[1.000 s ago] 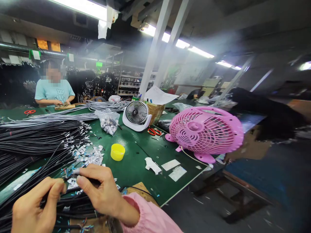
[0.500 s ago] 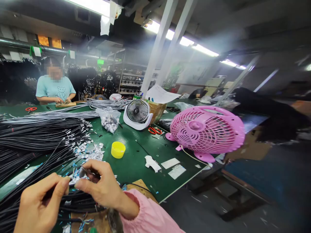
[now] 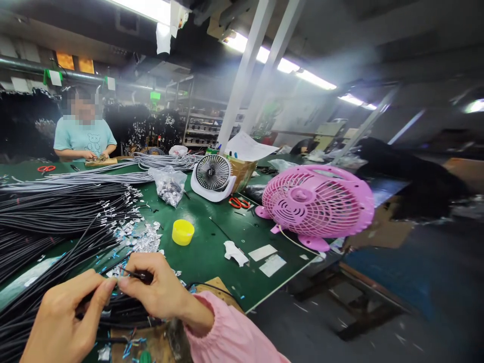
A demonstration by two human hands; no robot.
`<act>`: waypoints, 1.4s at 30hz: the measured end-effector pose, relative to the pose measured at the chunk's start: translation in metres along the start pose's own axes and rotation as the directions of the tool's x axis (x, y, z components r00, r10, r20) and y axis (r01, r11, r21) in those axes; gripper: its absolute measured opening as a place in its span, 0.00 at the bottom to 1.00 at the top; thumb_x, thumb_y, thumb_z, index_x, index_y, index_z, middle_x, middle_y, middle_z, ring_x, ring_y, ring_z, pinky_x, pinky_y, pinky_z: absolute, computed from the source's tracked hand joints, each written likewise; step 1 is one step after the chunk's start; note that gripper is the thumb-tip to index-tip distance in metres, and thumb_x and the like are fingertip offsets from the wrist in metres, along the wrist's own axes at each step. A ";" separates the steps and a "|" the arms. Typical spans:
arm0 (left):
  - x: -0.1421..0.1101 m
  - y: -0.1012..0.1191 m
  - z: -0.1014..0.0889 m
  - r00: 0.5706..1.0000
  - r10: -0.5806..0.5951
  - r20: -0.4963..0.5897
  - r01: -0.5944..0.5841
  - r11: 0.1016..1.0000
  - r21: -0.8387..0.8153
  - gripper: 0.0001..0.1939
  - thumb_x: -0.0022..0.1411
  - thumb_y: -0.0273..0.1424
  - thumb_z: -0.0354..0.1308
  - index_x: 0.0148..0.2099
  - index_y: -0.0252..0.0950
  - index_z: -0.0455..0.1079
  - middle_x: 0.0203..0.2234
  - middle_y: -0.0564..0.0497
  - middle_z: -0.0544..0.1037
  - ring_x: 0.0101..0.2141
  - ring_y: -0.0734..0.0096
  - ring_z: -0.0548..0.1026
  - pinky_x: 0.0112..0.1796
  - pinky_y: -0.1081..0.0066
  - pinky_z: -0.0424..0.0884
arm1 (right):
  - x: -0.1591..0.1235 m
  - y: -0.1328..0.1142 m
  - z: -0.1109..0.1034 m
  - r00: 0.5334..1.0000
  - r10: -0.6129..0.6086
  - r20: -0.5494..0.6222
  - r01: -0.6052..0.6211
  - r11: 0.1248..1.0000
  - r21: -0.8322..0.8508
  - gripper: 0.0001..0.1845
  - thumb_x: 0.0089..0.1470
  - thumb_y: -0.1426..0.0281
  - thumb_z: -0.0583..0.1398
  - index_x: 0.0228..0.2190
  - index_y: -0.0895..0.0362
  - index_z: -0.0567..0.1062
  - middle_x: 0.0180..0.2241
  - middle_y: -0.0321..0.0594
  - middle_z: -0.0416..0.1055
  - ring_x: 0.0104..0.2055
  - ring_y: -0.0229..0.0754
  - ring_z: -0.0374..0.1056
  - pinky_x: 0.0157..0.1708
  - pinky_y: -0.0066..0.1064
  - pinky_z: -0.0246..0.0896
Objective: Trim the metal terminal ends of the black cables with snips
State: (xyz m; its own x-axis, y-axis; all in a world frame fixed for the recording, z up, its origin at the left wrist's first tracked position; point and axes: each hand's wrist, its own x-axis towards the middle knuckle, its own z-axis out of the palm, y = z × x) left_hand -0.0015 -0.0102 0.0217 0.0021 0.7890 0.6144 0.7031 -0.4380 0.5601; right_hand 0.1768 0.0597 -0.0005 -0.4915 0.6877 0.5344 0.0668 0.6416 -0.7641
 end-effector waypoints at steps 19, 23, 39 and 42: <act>0.005 0.002 0.003 0.932 -0.316 0.179 0.360 0.869 -0.340 0.29 0.58 0.61 0.63 0.21 0.41 0.73 0.15 0.56 0.72 0.19 0.71 0.71 0.21 0.75 0.71 | -0.003 -0.010 0.001 0.991 -0.102 -0.092 0.088 0.986 -0.145 0.18 0.60 0.66 0.60 0.20 0.53 0.65 0.20 0.31 0.58 0.21 0.35 0.52 0.21 0.29 0.48; 0.011 0.010 -0.003 0.930 -0.275 0.243 0.334 0.908 -0.254 0.37 0.57 0.68 0.56 0.17 0.41 0.72 0.13 0.55 0.70 0.17 0.73 0.66 0.17 0.76 0.67 | 0.003 -0.017 0.004 0.999 0.009 -0.040 -0.002 0.986 0.165 0.15 0.56 0.62 0.60 0.21 0.52 0.65 0.21 0.31 0.58 0.21 0.35 0.52 0.22 0.29 0.48; 0.011 0.011 0.002 0.944 -0.316 0.091 0.329 0.889 -0.318 0.34 0.50 0.68 0.64 0.20 0.41 0.77 0.14 0.55 0.75 0.17 0.72 0.71 0.18 0.78 0.69 | 0.015 -0.018 -0.009 0.812 0.304 -0.499 -0.146 0.932 0.332 0.23 0.58 0.55 0.59 0.18 0.51 0.61 0.17 0.28 0.54 0.19 0.34 0.46 0.19 0.29 0.42; 0.013 0.010 -0.002 0.920 -0.370 0.126 0.391 0.863 -0.321 0.37 0.44 0.71 0.64 0.17 0.40 0.76 0.14 0.54 0.75 0.17 0.70 0.72 0.22 0.75 0.74 | 0.022 -0.022 -0.013 0.804 0.351 -0.479 -0.179 0.912 0.369 0.25 0.61 0.53 0.57 0.18 0.51 0.60 0.16 0.27 0.51 0.18 0.33 0.43 0.18 0.29 0.41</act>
State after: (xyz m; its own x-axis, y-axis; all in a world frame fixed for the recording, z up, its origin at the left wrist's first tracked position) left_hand 0.0042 -0.0047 0.0366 -0.1686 0.9426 0.2881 0.3791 -0.2078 0.9017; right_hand 0.1762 0.0652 0.0324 0.0444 0.9414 0.3343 -0.1713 0.3369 -0.9258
